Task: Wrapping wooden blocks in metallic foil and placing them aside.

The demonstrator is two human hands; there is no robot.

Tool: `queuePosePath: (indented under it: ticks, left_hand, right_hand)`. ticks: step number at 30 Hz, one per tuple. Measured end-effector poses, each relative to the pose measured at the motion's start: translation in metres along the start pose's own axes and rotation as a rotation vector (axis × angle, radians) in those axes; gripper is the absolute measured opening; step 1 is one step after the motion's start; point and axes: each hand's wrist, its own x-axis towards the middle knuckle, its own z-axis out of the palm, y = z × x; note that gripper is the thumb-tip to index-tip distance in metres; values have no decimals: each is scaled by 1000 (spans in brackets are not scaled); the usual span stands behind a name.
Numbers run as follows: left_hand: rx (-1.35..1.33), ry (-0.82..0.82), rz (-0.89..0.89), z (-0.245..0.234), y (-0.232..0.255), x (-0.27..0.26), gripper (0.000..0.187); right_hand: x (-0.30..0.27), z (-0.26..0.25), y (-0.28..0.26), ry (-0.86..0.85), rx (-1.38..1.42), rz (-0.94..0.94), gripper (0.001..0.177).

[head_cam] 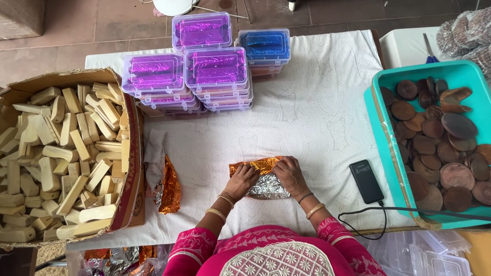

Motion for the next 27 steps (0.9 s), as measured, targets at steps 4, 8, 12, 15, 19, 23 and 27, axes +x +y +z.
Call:
queuePosePath:
  ticks: [4, 8, 12, 15, 19, 23, 27]
  left_hand:
    - [19, -18, -7, -2, 0, 4, 39]
    - [-19, -21, 3, 4, 0, 1, 37]
    - [39, 1, 33, 5, -1, -1, 30]
    - [40, -10, 38, 9, -2, -3, 29]
    - [64, -7, 46, 12, -3, -4, 27]
    - [57, -14, 41, 9, -2, -3, 30]
    - [89, -29, 46, 12, -2, -4, 30]
  right_hand:
    - [-3, 14, 8, -57, 38, -5, 11]
    - [-8, 21, 10, -56, 52, -11, 9]
    - [-10, 20, 9, -68, 65, -3, 9]
    - [-13, 18, 8, -73, 77, 7, 11]
    - [-20, 24, 15, -145, 141, 87, 13]
    - [-27, 25, 22, -137, 304, 343, 6]
    - [-16, 28, 30, 80, 591, 691, 18]
